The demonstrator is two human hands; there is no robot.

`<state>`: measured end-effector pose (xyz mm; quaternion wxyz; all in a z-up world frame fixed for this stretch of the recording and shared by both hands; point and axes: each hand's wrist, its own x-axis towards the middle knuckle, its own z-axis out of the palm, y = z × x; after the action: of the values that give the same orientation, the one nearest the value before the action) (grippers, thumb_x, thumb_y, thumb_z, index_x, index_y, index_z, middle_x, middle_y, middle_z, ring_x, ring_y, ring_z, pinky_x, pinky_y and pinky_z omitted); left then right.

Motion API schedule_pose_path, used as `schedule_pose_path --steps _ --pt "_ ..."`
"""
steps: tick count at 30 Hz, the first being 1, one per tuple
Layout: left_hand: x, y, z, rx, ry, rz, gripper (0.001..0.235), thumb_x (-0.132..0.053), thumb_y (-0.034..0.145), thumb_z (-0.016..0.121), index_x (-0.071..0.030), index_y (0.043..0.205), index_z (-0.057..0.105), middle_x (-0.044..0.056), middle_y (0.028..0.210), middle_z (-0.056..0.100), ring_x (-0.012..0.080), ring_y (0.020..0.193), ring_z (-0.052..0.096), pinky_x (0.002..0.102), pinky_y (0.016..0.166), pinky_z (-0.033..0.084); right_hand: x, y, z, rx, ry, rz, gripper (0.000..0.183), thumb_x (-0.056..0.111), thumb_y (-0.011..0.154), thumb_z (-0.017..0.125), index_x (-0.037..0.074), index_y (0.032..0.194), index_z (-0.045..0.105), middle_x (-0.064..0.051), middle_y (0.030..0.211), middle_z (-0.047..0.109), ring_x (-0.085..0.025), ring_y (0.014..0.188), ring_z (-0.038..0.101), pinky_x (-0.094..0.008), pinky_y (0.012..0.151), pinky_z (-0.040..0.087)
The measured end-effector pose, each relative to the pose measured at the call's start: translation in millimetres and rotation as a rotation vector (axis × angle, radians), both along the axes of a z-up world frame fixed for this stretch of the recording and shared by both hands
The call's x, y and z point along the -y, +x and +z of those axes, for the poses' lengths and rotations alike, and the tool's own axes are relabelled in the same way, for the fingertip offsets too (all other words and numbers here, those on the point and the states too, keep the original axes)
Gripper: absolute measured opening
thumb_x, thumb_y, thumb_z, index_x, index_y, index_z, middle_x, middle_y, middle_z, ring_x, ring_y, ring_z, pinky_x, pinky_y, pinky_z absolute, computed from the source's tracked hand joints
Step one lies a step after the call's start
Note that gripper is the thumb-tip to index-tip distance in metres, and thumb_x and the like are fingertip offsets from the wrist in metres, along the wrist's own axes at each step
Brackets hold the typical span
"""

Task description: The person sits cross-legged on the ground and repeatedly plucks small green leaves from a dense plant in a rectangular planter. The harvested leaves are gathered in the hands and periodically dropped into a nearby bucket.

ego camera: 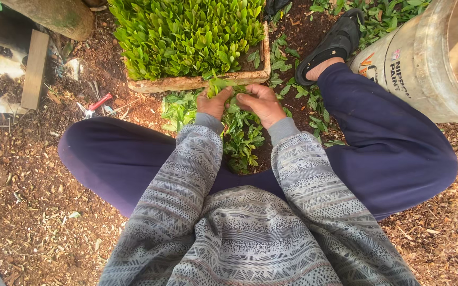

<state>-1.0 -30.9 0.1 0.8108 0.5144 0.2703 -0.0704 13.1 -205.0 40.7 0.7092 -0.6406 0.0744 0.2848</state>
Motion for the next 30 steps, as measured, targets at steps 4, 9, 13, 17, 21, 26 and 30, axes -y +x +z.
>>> schedule_pose_path --steps 4,9,13,17,21,26,30 --pt "7 -3 4 -0.049 0.064 0.059 0.018 -0.006 0.083 0.080 -0.003 0.100 0.076 0.008 0.085 0.078 0.0111 0.057 0.064 0.025 0.046 0.047 6 -1 4 0.103 -0.295 0.115 0.006 0.014 0.089 0.076 0.010 0.092 0.073 -0.001 0.083 0.075 -0.011 0.074 0.070 -0.029 0.071 0.057" --pt "-9 7 25 -0.180 0.105 0.351 0.023 -0.003 0.077 0.080 -0.008 0.097 0.071 0.006 0.082 0.073 0.0107 0.055 0.062 0.026 0.049 0.054 14 -8 30 0.329 -0.883 0.335 0.021 0.018 0.084 0.082 0.005 0.072 0.071 -0.012 0.079 0.071 -0.024 0.071 0.065 -0.039 0.070 0.052" --pt "-23 7 36 -0.139 -0.023 0.219 0.014 -0.015 0.081 0.081 -0.006 0.088 0.073 0.006 0.076 0.075 0.0115 0.049 0.056 0.028 0.043 0.046 16 -6 38 0.150 -1.019 0.456 0.027 0.026 0.087 0.083 0.001 0.084 0.073 -0.016 0.084 0.072 -0.029 0.079 0.068 -0.042 0.076 0.053" --pt "-14 0 34 -0.229 -0.104 0.156 0.015 -0.017 0.084 0.083 -0.005 0.088 0.075 0.006 0.077 0.073 0.0108 0.052 0.058 0.027 0.045 0.047 7 -4 19 0.293 -0.275 0.213 0.050 0.019 0.083 0.079 0.004 0.126 0.059 -0.008 0.115 0.066 -0.020 0.096 0.068 -0.037 0.082 0.059" --pt "-8 -3 30 -0.231 0.054 -0.008 0.015 -0.017 0.084 0.081 -0.005 0.091 0.075 0.005 0.076 0.073 0.0093 0.051 0.058 0.025 0.044 0.045 -10 -5 -9 -0.019 -0.025 0.038 0.026 0.016 0.090 0.074 0.007 0.114 0.069 -0.008 0.103 0.074 -0.017 0.089 0.074 -0.035 0.084 0.063" --pt "-5 0 23 -0.165 0.139 0.136 0.021 -0.006 0.079 0.079 -0.006 0.099 0.073 0.006 0.081 0.075 0.0120 0.052 0.059 0.029 0.047 0.048 -2 -9 -13 0.153 -0.365 0.186 0.018 0.018 0.091 0.078 0.004 0.100 0.072 -0.011 0.097 0.076 -0.024 0.088 0.075 -0.039 0.086 0.063" --pt "-8 5 16 -0.197 0.200 0.245 0.022 -0.001 0.080 0.078 -0.005 0.101 0.070 0.008 0.085 0.075 0.0153 0.059 0.061 0.030 0.052 0.050 12 -23 11 0.278 -1.008 0.395 0.024 0.022 0.084 0.081 0.010 0.104 0.074 -0.009 0.100 0.073 -0.030 0.096 0.070 -0.047 0.089 0.054"
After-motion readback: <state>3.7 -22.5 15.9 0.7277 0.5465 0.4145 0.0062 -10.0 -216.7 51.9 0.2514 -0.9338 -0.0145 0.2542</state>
